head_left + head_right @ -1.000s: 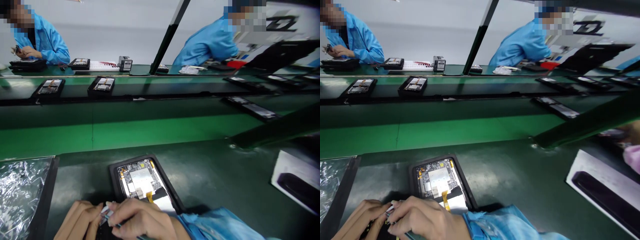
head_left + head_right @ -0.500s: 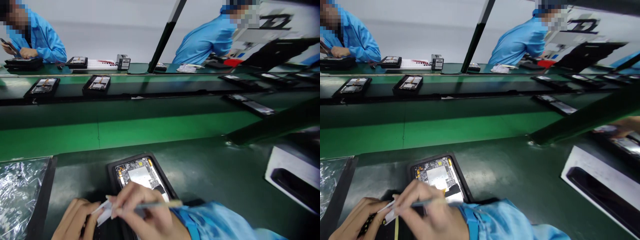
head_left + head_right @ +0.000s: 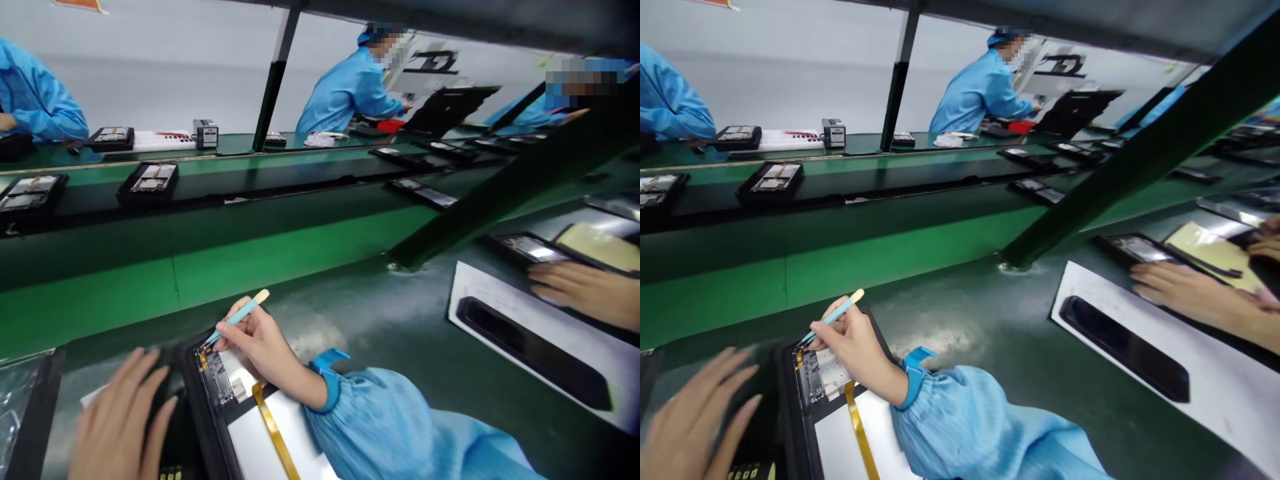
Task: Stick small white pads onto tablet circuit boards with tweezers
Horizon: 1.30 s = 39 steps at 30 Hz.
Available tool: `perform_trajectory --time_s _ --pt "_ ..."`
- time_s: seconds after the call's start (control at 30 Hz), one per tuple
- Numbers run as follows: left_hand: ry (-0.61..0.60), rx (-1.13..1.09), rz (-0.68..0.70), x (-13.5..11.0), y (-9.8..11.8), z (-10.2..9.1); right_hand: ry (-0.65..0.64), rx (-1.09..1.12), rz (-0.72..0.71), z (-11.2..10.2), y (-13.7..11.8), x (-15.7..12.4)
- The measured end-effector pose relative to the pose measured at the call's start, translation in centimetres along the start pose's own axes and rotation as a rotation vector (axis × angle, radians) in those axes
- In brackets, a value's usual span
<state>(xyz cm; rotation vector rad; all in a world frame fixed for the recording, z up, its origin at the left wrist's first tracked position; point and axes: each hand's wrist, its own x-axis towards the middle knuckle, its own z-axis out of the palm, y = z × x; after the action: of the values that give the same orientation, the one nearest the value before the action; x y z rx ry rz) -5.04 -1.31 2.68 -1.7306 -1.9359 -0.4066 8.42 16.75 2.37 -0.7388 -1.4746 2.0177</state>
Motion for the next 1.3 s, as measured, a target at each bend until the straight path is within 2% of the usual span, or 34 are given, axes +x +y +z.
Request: perform_trajectory --time_s 0.07,0.2,0.37,0.63,0.87,1.1,1.3 --pt "-0.023 -0.061 0.115 1.5 1.9 0.2 0.018 0.005 -0.002 0.0 -0.1 0.0" --pt "-0.057 -0.07 0.16 2.0 3.5 1.5 0.044 -0.006 -0.007 -0.6 -0.3 0.0" --pt "-0.062 -0.045 0.194 0.8 3.5 2.7 0.051 -0.026 0.011 -1.4 -0.3 0.1" --pt "-0.1 -0.069 0.23 1.4 3.1 2.8 0.132 -0.03 -0.041 -1.2 -0.4 -0.1" --pt "-0.125 -0.122 0.211 1.7 3.1 2.9 0.118 -0.069 -0.045 -1.4 -0.1 0.1" --pt "-0.138 -0.092 0.256 1.7 3.0 2.9 0.132 -0.09 -0.056 -1.3 0.0 0.0" --pt "-0.125 -0.104 0.361 2.2 3.0 2.4 0.141 0.094 -0.101 -1.4 -0.1 0.4"
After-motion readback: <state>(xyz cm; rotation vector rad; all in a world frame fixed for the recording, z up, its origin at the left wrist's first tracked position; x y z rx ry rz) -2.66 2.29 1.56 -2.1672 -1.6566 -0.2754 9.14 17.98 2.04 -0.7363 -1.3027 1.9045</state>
